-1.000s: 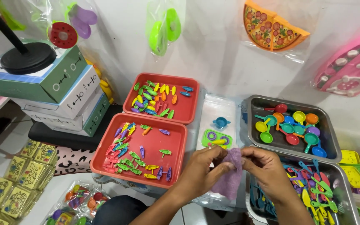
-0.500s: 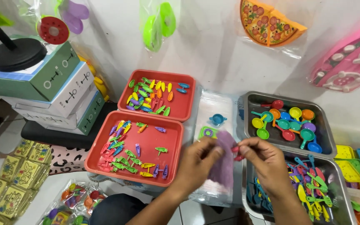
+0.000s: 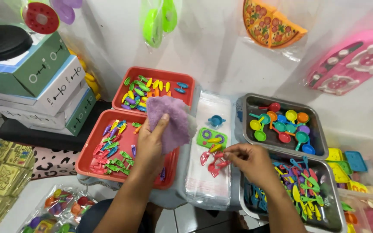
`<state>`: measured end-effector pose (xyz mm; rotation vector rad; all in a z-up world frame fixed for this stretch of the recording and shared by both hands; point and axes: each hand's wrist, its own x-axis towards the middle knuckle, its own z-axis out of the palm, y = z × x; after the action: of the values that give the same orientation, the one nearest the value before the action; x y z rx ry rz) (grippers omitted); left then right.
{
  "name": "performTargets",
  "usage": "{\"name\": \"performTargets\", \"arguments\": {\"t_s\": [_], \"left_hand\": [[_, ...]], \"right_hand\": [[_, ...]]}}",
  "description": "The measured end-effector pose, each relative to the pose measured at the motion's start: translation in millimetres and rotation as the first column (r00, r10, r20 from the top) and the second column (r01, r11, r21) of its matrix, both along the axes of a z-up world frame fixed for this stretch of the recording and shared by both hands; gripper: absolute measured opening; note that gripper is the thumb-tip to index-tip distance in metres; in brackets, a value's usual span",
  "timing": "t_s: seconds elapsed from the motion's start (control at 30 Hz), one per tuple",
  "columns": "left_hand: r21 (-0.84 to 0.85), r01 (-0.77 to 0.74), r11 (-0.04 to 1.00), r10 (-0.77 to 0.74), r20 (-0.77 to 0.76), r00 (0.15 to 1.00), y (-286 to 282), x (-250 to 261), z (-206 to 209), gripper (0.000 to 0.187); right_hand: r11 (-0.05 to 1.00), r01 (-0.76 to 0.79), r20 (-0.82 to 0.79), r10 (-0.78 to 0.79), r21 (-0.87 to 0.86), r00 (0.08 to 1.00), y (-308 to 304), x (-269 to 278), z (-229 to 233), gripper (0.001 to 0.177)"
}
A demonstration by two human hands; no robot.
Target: Sorting and bagging small colorful plastic toy clips from trays into plastic bags.
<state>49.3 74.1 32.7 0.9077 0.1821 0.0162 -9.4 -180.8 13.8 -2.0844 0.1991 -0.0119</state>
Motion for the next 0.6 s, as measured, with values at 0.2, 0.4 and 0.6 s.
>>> {"name": "performTargets", "arguments": {"t_s": [0.2,0.4,0.6], "left_hand": [[0.056,0.183,0.982,-0.185,0.049,0.981,-2.1,-6.6,-5.7,0.013],[0.317,0.609,0.727,-0.654,0.053,0.754,-10.1,-29.3,4.5,0.017],[0.450,0.601,0.660,-0.702,0.086,0.707,-16.0,-32.0,-8.8,0.014]], "right_hand": [[0.987,0.152,0.105,-0.157,0.052,0.982,5.7,-1.1,19.6,0.035],[0.903,-0.141,0.131,0.095,0.407,0.987,18.5,-15.2,38.1,0.093],[0.853,-0.182,0.146,0.126,0.489,0.981,-2.2,-20.3,16.2,0.012]]}}
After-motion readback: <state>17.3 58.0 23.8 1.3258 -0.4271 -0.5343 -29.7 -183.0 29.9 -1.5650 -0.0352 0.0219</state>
